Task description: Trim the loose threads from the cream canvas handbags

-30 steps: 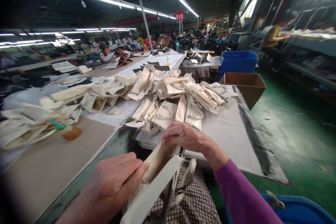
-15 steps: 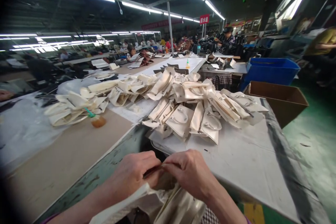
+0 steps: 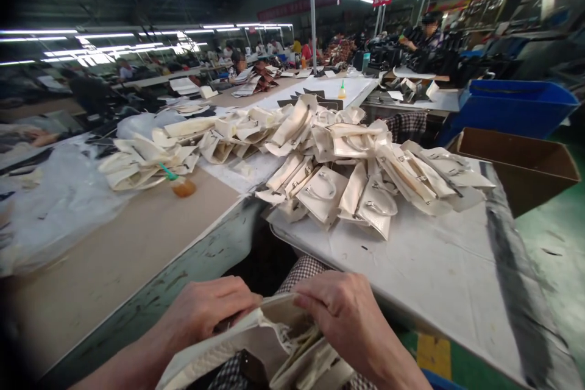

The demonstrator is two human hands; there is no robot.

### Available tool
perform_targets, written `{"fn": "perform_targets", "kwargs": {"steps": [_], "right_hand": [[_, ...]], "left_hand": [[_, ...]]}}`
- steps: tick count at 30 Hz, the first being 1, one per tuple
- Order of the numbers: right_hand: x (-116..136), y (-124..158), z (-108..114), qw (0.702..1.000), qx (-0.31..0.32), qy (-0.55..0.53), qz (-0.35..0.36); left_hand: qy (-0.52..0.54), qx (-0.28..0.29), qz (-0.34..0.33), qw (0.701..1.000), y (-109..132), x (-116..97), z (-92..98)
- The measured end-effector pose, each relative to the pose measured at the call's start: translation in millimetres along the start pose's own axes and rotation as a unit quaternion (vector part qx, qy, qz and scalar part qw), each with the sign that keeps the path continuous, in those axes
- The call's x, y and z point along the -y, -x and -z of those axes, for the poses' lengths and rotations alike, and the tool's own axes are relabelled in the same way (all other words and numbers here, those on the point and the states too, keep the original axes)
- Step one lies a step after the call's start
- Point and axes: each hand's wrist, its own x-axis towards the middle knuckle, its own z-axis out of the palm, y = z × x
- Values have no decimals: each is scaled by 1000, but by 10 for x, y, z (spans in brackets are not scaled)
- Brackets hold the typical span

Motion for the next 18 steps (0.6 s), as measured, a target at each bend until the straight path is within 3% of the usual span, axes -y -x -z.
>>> {"fn": "perform_targets", "kwargs": {"steps": [3, 6, 8, 13, 16, 18], "right_hand": [[-91, 37, 38, 999, -16, -26, -17], [-197, 63, 116, 997, -33, -64, -22], [-262, 40, 173, 997, -36, -71, 2], [-441, -205, 251, 994, -34, -58, 82], [-508, -349, 241, 995, -42, -24, 90], [-433, -349, 241, 995, -73, -16, 60]], "left_hand": [[112, 35, 56, 992, 33, -106, 111], [159, 47, 90, 982, 25, -151, 109], [152, 4, 65, 986, 12, -146, 26], [73, -174, -66, 980, -18, -154, -216], [9, -214, -76, 974, -5, -194, -301], [-18, -219, -69, 973, 16, -209, -343]]}}
